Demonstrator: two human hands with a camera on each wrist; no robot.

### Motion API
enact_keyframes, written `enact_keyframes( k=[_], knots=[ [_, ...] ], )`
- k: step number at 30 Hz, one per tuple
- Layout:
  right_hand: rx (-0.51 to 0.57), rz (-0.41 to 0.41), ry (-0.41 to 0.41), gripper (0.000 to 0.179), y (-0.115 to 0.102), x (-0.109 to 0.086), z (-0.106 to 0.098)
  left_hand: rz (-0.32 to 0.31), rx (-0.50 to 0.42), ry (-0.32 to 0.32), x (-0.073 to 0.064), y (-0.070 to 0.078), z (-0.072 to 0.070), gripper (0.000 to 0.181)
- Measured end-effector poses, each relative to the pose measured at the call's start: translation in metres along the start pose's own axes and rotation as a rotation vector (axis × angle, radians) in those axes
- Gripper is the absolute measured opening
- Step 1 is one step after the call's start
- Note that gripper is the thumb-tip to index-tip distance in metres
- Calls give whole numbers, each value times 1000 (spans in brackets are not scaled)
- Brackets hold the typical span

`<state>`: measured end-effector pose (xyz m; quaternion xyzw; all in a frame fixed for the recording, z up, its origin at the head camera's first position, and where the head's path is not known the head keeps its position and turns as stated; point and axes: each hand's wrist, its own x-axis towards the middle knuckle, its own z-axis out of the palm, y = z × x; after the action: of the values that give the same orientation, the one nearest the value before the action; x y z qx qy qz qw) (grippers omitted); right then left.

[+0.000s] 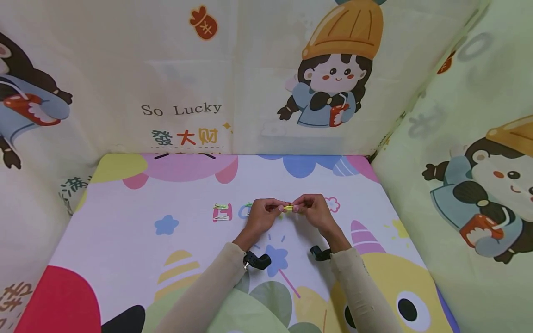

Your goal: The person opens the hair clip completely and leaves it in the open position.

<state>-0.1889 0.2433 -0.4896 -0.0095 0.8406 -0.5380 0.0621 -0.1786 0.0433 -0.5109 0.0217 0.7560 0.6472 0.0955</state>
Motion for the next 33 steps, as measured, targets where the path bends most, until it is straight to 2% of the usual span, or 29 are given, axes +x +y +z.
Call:
enact_keyframes(
  k=[6,11,15,19,24,28,33],
  knots=[
    [28,19,-21,8,1,-1,-1,-3,-53,-19,1,-6,-1,15],
    [57,44,-40,8,1,-1,-1,10,-19,-3,0,-4,-1,15],
    [84,68,-61,12,3,0,-5,76,112,37,-1,1,2,14],
    [86,82,-73,16,6,0,-7,162,311,78,0,3,7,15],
    [39,47,-92,18,8,-2,-8,234,525,92,0,3,13,18],
    [-33,-15,-74,15,9,-1,-8,267,630,111,3,2,16,17],
    [-94,-39,-59,14,9,0,-9,253,691,118,5,1,19,18]
  ],
)
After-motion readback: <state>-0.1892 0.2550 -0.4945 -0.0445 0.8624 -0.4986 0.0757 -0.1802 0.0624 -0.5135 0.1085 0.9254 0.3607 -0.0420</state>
